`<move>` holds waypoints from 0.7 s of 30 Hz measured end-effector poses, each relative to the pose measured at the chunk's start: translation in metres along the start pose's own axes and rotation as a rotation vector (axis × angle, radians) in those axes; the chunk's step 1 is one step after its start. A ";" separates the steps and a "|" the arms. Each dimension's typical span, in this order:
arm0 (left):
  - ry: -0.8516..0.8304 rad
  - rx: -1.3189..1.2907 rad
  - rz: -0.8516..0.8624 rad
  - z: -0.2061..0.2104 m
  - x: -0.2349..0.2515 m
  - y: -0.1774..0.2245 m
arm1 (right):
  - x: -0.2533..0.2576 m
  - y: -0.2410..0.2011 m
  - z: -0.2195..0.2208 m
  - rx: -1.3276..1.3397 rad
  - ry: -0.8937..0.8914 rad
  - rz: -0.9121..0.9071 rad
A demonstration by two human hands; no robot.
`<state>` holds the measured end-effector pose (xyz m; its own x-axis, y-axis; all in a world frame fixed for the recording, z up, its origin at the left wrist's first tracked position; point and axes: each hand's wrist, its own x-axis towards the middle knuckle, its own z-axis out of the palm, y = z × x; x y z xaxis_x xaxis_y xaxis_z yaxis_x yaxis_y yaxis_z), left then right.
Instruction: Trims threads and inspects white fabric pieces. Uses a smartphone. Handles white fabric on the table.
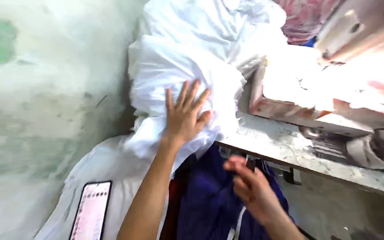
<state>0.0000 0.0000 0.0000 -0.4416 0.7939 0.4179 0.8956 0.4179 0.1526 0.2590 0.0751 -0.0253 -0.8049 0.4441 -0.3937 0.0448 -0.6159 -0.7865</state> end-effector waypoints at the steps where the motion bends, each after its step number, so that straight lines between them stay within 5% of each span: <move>1: 0.004 -0.023 0.003 0.000 -0.010 -0.004 | -0.015 0.017 -0.012 -0.067 0.018 -0.017; 5: 0.093 -0.104 0.008 -0.016 -0.048 0.001 | -0.059 0.041 -0.047 -0.422 0.153 -0.134; 12: 0.215 -0.116 0.215 -0.023 -0.042 0.021 | -0.027 0.014 -0.056 -1.065 0.115 -0.604; 16: 0.299 -0.490 0.291 -0.009 -0.067 0.041 | 0.004 -0.018 -0.030 -1.242 0.112 -0.878; 21: 0.283 -0.865 0.182 -0.018 -0.098 0.074 | 0.039 -0.038 -0.001 -1.403 0.133 -1.077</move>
<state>0.1103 -0.0548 -0.0133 -0.3626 0.6297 0.6870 0.7282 -0.2686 0.6305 0.2268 0.1167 -0.0111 -0.7708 0.3264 0.5471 0.0606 0.8924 -0.4471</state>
